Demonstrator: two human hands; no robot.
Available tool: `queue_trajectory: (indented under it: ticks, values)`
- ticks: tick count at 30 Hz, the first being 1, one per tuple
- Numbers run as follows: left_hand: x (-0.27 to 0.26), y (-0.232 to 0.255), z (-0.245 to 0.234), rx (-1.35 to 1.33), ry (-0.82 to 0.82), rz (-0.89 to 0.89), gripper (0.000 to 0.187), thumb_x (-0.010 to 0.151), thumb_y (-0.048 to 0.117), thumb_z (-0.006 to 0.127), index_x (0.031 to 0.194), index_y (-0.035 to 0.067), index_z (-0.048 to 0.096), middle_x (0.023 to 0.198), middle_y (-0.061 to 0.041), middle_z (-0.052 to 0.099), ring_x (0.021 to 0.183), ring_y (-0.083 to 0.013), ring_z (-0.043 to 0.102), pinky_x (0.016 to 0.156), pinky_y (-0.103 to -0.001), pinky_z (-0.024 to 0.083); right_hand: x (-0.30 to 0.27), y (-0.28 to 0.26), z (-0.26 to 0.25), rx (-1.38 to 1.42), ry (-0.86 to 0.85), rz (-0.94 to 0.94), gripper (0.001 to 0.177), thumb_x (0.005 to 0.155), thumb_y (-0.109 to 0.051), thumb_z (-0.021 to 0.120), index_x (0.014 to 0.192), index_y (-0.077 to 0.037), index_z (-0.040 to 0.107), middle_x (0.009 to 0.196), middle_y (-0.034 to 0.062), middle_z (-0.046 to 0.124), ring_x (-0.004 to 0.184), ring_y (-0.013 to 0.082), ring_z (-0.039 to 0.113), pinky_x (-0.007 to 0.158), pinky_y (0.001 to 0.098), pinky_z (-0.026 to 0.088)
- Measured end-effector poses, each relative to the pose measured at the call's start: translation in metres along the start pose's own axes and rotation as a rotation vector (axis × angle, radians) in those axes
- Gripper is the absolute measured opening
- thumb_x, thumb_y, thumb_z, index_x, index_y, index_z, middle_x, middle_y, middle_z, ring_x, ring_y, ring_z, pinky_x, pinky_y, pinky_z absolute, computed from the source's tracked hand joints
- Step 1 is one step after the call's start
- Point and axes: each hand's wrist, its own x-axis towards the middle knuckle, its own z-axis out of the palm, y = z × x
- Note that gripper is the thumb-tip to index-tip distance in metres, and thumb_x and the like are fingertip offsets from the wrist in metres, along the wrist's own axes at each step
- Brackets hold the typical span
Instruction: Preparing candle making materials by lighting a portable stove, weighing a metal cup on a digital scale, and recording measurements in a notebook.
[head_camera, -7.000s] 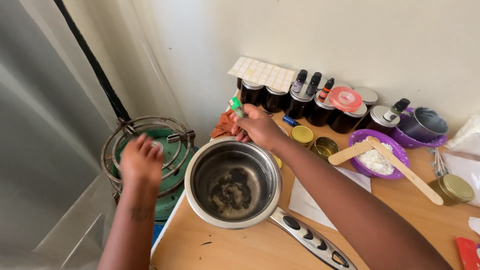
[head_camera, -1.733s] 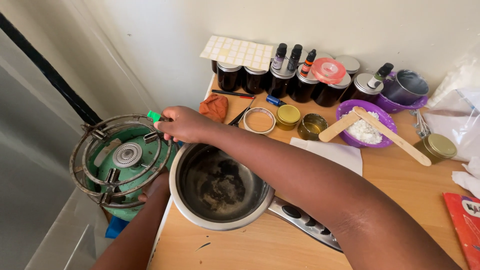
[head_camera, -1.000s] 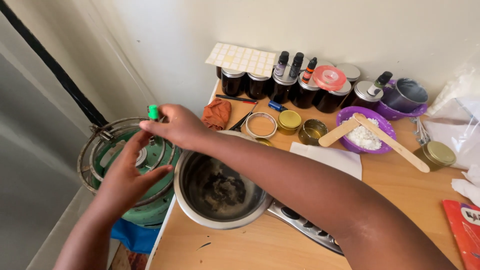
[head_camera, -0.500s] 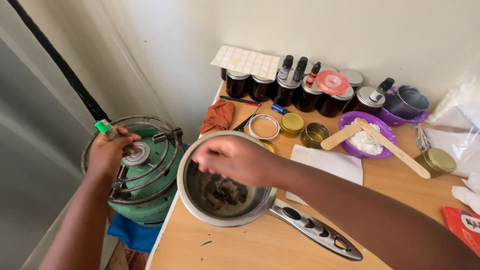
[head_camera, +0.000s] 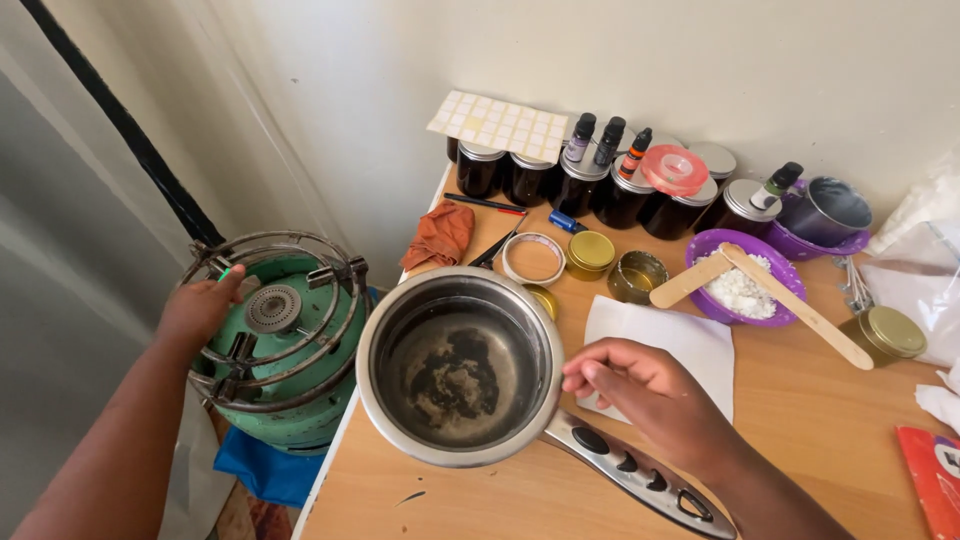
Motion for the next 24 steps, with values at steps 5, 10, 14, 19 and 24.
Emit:
queue_trajectory:
  ticks: [5, 10, 14, 19, 24]
  values:
    - [0.012, -0.007, 0.002, 0.293, -0.066, 0.027, 0.087, 0.114, 0.074, 0.038, 0.098, 0.002, 0.084, 0.112, -0.025, 0.074, 0.098, -0.0414, 0.069, 0.08, -0.053, 0.049, -0.001, 0.016, -0.011, 0.053, 0.039, 0.036, 0.034, 0.102, -0.021, 0.064, 0.109, 0.003, 0.087, 0.097, 0.0164, 0.088, 0.092, 0.0213, 0.08, 0.077, 0.0339, 0.059]
    - [-0.024, 0.022, -0.003, 0.531, -0.044, -0.081, 0.114, 0.11, 0.089, 0.022, 0.078, 0.0, 0.086, 0.092, -0.02, 0.078, 0.078, -0.0352, 0.073, 0.065, -0.044, 0.051, 0.001, 0.021, -0.009, 0.089, 0.063, 0.045, 0.031, 0.103, -0.018, 0.063, 0.107, 0.003, 0.085, 0.094, 0.0175, 0.087, 0.088, 0.0246, 0.08, 0.075, 0.0352, 0.057]
    - [-0.023, 0.022, 0.003, 0.653, 0.039, -0.138, 0.105, 0.109, 0.092, 0.029, 0.08, 0.001, 0.074, 0.078, -0.014, 0.069, 0.064, -0.0285, 0.063, 0.054, -0.038, 0.044, 0.002, 0.021, 0.0, 0.106, 0.014, -0.019, 0.031, 0.104, -0.018, 0.062, 0.106, 0.003, 0.085, 0.094, 0.0166, 0.087, 0.086, 0.0217, 0.076, 0.074, 0.0337, 0.057]
    - [-0.018, 0.029, 0.012, 0.708, 0.061, -0.14, 0.093, 0.113, 0.081, 0.03, 0.072, 0.006, 0.068, 0.072, -0.009, 0.062, 0.06, -0.0241, 0.056, 0.052, -0.034, 0.037, 0.003, 0.016, 0.005, 0.13, 0.006, -0.003, 0.031, 0.104, -0.019, 0.062, 0.107, 0.003, 0.085, 0.094, 0.0166, 0.086, 0.087, 0.0204, 0.074, 0.074, 0.0324, 0.055]
    - [-0.015, 0.037, 0.017, 0.75, 0.014, -0.154, 0.085, 0.114, 0.069, 0.034, 0.087, 0.006, 0.082, 0.084, -0.009, 0.073, 0.069, -0.025, 0.069, 0.054, -0.033, 0.044, 0.004, 0.015, 0.005, 0.115, 0.013, -0.004, 0.03, 0.104, -0.018, 0.062, 0.106, 0.002, 0.084, 0.094, 0.0157, 0.086, 0.086, 0.0208, 0.074, 0.074, 0.0334, 0.055]
